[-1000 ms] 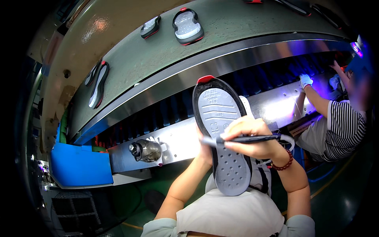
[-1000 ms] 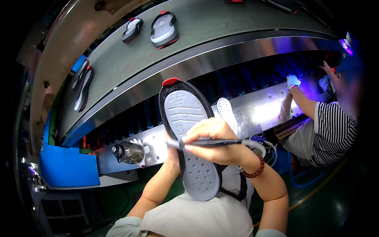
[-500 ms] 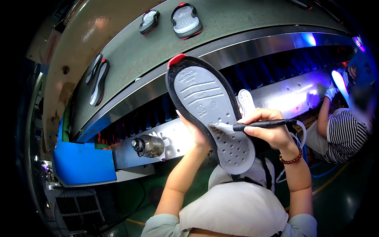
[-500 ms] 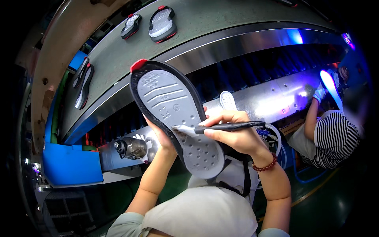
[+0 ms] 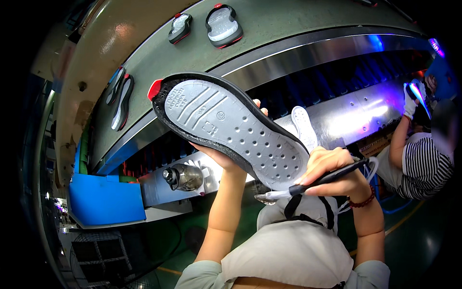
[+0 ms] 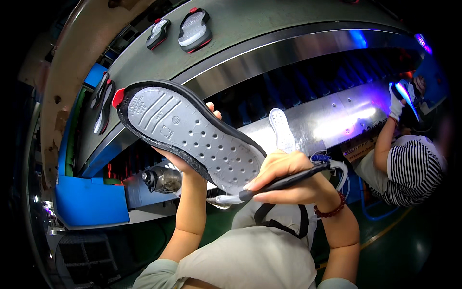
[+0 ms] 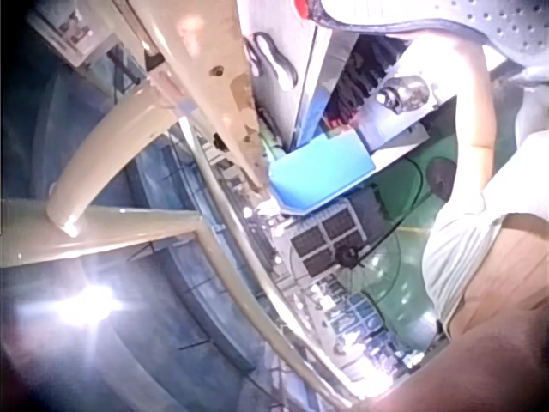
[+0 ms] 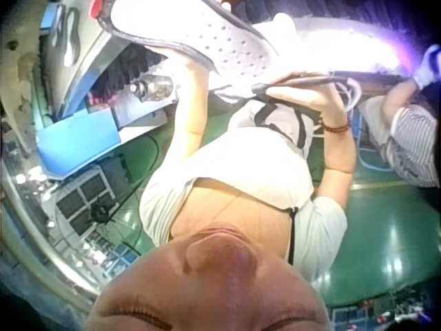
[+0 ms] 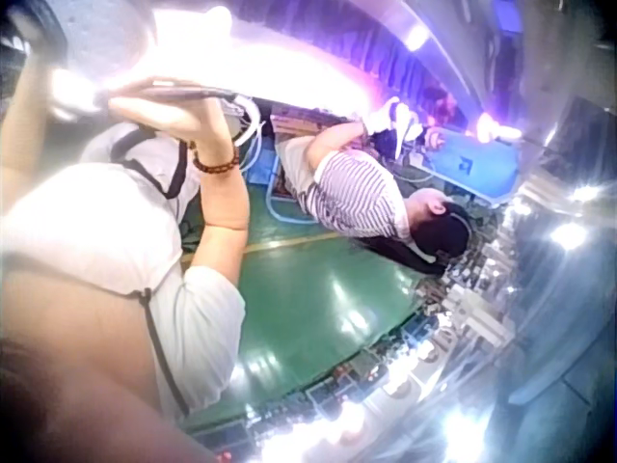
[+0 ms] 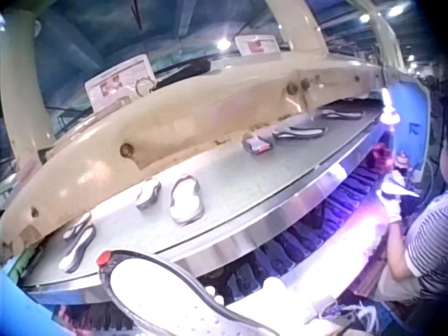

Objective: The person repeatedly picks up gray slip-on shoes from a conveyor belt, holds them, and uses a brush to apply a substance to the sole and edges. After each application, the shoe is placed back on the moving belt. A coworker is visible across the table performing similar work.

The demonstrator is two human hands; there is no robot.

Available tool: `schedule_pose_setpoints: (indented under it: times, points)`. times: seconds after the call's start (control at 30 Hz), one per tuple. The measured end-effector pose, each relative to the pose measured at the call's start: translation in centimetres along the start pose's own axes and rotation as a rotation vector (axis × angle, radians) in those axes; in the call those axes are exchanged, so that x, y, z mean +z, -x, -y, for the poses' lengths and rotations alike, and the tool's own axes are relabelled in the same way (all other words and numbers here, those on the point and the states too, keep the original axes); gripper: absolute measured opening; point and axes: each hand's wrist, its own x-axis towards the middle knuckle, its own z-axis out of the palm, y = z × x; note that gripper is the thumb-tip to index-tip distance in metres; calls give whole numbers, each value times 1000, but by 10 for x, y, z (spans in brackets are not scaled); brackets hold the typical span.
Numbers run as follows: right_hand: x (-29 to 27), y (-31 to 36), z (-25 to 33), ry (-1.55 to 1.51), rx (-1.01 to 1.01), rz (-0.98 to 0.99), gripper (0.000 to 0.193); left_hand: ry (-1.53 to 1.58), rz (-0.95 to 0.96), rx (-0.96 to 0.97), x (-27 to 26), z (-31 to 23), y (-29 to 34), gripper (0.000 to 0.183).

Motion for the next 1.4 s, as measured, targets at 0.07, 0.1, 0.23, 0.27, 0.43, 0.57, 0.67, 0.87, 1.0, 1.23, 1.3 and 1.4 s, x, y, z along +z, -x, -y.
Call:
schedule_pose_setpoints:
  times: [0.07,0.1,0.23,0.27,0.43,0.57,0.67,0.87,1.0,1.23,1.3,1.4]
  points:
    - [5,3,1,-197,187,-240,19,-34,-22,18,-3,-1,-3,98]
    - [1,2,-5,64,141,-234,17,-47,-69,37,-2,1,-4,98]
    - [2,6,-3,97,28,-17,17,-31,30,25,0,-6,-3,98]
    - [-3,9,-1,11,38,33,16,-42,17,23,0,-6,-2,98]
    - [-5,16,-12,3,213,-198,19,-102,-50,36,-6,-3,-5,101]
    - [-8,18,-17,-72,93,24,23,-90,-51,-18,-2,-6,-2,102]
    - [-13,23,-25,-444,240,-125,20,-83,-31,-32,0,-4,-4,103]
    - [14,16,-35,-742,371,-358,17,-95,-218,-144,-4,15,22,99]
    - [21,10,-16,-450,404,-194,16,164,-88,-163,-37,21,45,66]
    - [-2,-1,-14,-223,148,67,17,221,-66,-480,-31,-13,30,47]
    - [0,-9,-19,-106,161,114,17,59,-226,-604,-14,-18,23,45]
    - [-5,-14,-15,-131,107,319,17,-82,-447,-779,6,-22,19,45]
